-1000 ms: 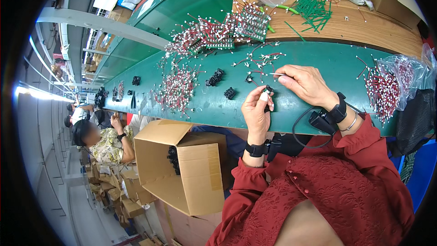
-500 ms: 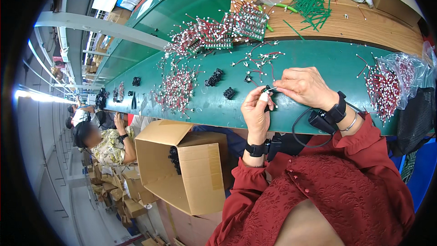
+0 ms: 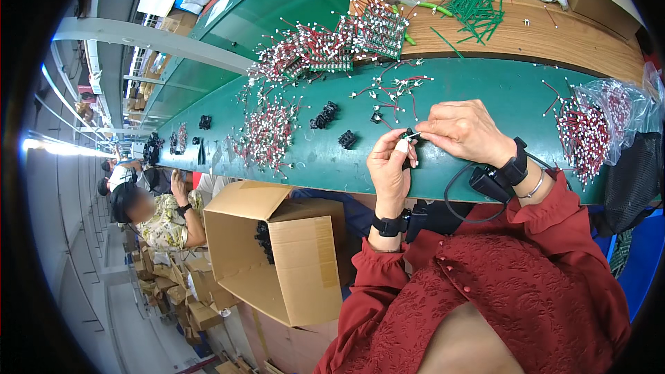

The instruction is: The person assembles small electronic components at a workstation, inserting wires into black plastic housings and securing them with a tool. Completed units are placed into a cardboard box. The person handles wires, connectors, and housings throughout the task.

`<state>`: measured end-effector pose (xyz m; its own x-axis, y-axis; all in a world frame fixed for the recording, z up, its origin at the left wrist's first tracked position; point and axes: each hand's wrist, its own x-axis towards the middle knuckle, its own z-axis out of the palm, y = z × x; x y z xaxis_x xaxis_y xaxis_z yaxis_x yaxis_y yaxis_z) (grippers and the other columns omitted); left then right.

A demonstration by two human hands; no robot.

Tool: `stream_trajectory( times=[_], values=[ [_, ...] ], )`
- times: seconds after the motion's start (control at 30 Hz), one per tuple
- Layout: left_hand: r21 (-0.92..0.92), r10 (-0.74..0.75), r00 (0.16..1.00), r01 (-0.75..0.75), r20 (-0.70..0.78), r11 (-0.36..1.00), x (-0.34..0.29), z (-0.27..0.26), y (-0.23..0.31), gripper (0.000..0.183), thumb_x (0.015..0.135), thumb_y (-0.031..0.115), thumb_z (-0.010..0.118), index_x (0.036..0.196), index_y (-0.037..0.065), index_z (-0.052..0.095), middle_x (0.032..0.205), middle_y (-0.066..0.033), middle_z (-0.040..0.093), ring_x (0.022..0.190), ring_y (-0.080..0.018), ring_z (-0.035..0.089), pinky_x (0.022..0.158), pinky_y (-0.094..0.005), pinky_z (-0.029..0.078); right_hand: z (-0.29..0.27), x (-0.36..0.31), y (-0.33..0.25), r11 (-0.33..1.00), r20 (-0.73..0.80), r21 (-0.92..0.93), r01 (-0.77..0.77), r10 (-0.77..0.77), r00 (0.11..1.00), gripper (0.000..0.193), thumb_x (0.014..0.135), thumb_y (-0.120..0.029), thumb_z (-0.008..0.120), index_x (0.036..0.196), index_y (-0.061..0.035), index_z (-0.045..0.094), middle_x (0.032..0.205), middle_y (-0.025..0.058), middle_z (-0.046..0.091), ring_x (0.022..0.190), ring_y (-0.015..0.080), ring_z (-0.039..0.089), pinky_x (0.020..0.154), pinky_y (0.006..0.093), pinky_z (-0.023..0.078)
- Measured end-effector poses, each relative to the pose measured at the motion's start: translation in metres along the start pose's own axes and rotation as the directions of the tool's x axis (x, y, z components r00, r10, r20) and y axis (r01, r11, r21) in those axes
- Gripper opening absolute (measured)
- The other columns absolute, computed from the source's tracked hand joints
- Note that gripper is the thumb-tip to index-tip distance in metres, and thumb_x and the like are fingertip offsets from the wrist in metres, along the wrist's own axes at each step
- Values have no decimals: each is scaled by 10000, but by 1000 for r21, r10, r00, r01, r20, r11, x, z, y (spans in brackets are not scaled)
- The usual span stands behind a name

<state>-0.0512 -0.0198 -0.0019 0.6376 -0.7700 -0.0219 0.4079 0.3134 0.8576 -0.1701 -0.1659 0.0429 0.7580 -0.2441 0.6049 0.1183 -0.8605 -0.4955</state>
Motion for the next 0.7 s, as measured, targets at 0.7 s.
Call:
stream_trajectory(
  times=[0.7],
  values=[
    [102,35,999,-38,26,994,0,2,1,221,855,-23,552,1073,-30,584,743,-78,601,584,-117,525,531,-236,435,-2,-2,-6,977,115,55,-208,201,973,85,800,-192,633,812,-128,687,683,26,551,652,256,598,501,381,422]
  ],
)
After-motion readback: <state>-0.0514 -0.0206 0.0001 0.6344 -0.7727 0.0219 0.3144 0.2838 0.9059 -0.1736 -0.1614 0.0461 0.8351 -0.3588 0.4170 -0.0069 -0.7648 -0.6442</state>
